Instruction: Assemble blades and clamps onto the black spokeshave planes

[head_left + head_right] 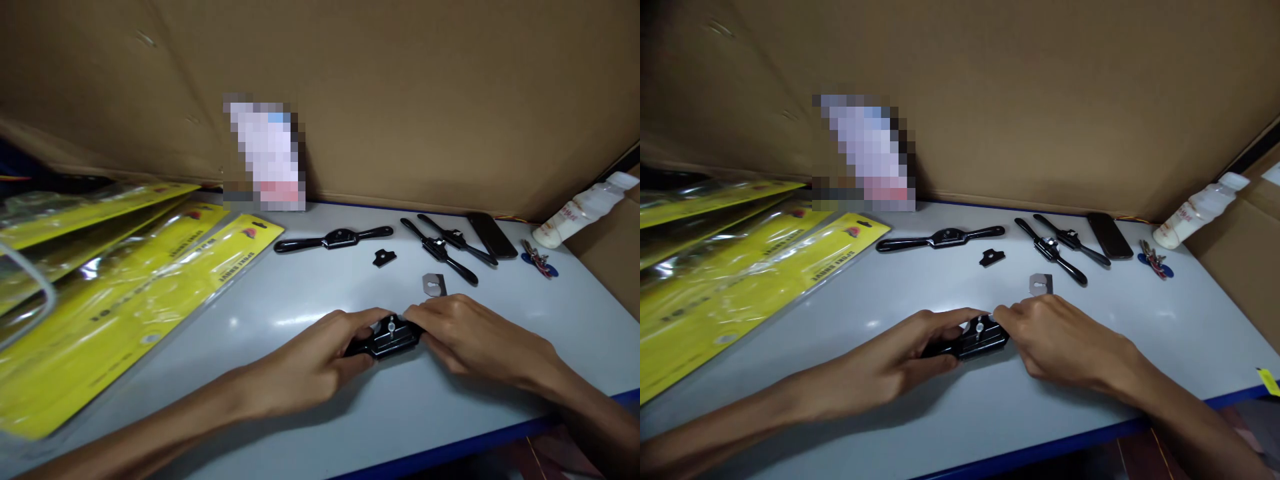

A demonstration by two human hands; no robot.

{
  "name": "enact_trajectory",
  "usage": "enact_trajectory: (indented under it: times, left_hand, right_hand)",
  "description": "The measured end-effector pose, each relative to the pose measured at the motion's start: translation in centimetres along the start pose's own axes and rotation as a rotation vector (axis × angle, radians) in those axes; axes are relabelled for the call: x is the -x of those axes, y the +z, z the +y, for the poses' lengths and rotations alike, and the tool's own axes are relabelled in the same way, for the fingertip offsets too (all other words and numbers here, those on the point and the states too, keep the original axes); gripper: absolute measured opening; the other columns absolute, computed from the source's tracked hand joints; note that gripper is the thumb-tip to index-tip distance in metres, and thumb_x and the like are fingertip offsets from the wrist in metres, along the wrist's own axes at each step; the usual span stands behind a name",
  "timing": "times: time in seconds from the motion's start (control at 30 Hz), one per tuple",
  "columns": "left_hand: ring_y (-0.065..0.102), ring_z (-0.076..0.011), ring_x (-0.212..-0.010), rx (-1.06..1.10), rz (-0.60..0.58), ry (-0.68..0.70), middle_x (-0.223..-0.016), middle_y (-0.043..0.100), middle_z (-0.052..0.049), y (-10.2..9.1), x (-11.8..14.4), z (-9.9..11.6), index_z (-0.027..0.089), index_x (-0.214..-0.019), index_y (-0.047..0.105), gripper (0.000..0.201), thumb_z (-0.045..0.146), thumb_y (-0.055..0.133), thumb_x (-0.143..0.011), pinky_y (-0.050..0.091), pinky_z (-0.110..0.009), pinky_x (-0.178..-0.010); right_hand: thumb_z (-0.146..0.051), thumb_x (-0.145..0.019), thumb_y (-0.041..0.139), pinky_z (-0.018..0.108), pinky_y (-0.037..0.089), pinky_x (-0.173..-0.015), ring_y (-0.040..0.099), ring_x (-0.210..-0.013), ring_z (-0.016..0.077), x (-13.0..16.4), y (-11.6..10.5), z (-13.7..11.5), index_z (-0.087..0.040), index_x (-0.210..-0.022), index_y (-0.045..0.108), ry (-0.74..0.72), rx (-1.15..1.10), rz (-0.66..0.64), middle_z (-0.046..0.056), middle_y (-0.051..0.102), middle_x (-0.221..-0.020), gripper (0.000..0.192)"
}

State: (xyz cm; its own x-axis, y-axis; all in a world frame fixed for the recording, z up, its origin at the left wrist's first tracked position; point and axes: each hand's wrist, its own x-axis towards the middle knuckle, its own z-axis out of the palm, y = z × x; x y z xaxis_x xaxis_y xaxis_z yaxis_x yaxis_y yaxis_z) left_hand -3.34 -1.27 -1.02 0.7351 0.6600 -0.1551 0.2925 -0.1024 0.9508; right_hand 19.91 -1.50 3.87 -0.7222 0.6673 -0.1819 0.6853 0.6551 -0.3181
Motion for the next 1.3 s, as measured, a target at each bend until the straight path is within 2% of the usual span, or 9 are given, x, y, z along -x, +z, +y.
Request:
enact_trajectory:
  times: [0.2, 0.4, 0.53, 0.63, 0.7, 0.77, 0.9, 1.03, 1.3]
  left_hand:
    - [0.057, -0.0189, -0.087, 0.014, -0.018, 0.038, -0.095, 0.068, -0.004, -0.3, 0.0, 0.0, 0.016, -0.117, 0.063, 0.035, 0.016, 0.053, -0.084, 0.044, -0.028, -0.074]
    - [0.056, -0.0178, -0.082, 0.033, -0.074, 0.010, -0.094, 0.067, -0.003, -0.5, -0.2, 0.2, 0.016, -0.123, 0.062, 0.043, 0.014, 0.051, -0.082, 0.042, -0.027, -0.070]
    - [0.048, -0.0144, -0.073, 0.039, -0.106, -0.021, -0.085, 0.061, 0.001, -0.6, -0.1, 0.7, 0.017, -0.128, 0.058, 0.047, 0.015, 0.052, -0.081, 0.036, -0.024, -0.062]
    - [0.038, -0.0118, -0.065, 0.021, -0.103, -0.013, -0.074, 0.048, 0.004, -0.6, -0.1, 1.0, 0.016, -0.118, 0.061, 0.032, 0.025, 0.051, -0.089, 0.030, -0.023, -0.056]
    - [0.032, -0.0112, -0.062, -0.025, -0.080, -0.015, -0.070, 0.042, 0.005, -0.6, -0.1, 0.9, 0.016, -0.109, 0.063, 0.027, 0.033, 0.046, -0.096, 0.027, -0.023, -0.054]
    - [0.033, -0.0115, -0.064, -0.068, -0.058, 0.001, -0.072, 0.041, 0.004, -0.5, -0.2, 0.7, 0.016, -0.104, 0.063, 0.030, 0.036, 0.042, -0.099, 0.028, -0.023, -0.055]
    - [0.034, -0.0115, -0.064, -0.090, -0.044, 0.038, -0.071, 0.041, 0.004, -0.3, -0.3, 0.4, 0.016, -0.101, 0.065, 0.030, 0.034, 0.041, -0.100, 0.029, -0.023, -0.056]
    - [0.031, -0.0106, -0.060, -0.099, -0.058, 0.048, -0.067, 0.037, 0.006, -0.3, -0.3, 0.3, 0.016, -0.101, 0.065, 0.031, 0.034, 0.040, -0.101, 0.028, -0.023, -0.055]
    - [0.032, -0.0106, -0.059, -0.108, -0.058, 0.047, -0.065, 0.038, 0.006, -0.2, -0.2, 0.3, 0.016, -0.097, 0.063, 0.032, 0.035, 0.037, -0.102, 0.029, -0.023, -0.056]
  right_hand:
    - [0.002, -0.085, 0.047, 0.025, 0.033, -0.059, 0.048, -0.064, 0.0126, -0.1, 0.2, 0.3, -0.017, -0.089, 0.056, -0.034, -0.014, 0.020, 0.001, 0.057, -0.075, 0.021]
    - [-0.007, -0.093, 0.051, 0.028, 0.042, -0.072, 0.060, -0.082, 0.0167, 0.6, -0.7, 0.3, -0.019, -0.103, 0.062, -0.049, -0.077, 0.005, 0.004, 0.066, -0.090, 0.019]
    - [-0.022, -0.099, 0.053, 0.029, 0.042, -0.079, 0.061, -0.089, 0.0173, 0.6, -1.0, 0.5, -0.021, -0.106, 0.067, -0.063, -0.113, 0.201, 0.004, 0.069, -0.096, 0.015]
    - [-0.029, -0.101, 0.053, 0.027, 0.039, -0.073, 0.059, -0.081, 0.0146, 0.0, -0.6, 0.9, -0.019, -0.099, 0.069, -0.020, -0.171, 0.273, 0.002, 0.068, -0.086, 0.019]
    - [-0.030, -0.101, 0.053, 0.025, 0.036, -0.066, 0.054, -0.069, 0.0115, -0.4, -0.3, 1.2, -0.018, -0.086, 0.069, 0.021, -0.220, 0.227, -0.001, 0.062, -0.072, 0.025]
    - [-0.033, -0.101, 0.054, 0.024, 0.031, -0.059, 0.045, -0.058, 0.0089, -0.7, -0.1, 1.4, -0.018, -0.076, 0.065, 0.056, -0.296, 0.149, -0.005, 0.053, -0.060, 0.031]
    - [-0.038, -0.100, 0.054, 0.024, 0.025, -0.053, 0.033, -0.052, 0.0071, -0.9, 0.3, 1.8, -0.017, -0.063, 0.052, 0.068, -0.466, 0.038, -0.008, 0.038, -0.054, 0.042]
    - [-0.041, -0.098, 0.055, 0.024, 0.024, -0.052, 0.031, -0.053, 0.0072, -1.1, 0.5, 1.9, -0.018, -0.062, 0.046, 0.066, -0.552, 0.001, -0.008, 0.036, -0.055, 0.043]
    - [-0.048, -0.095, 0.057, 0.025, 0.023, -0.052, 0.030, -0.053, 0.0079, -1.4, 0.4, 1.8, -0.017, -0.062, 0.051, 0.103, -0.576, -0.002, -0.008, 0.036, -0.055, 0.045]
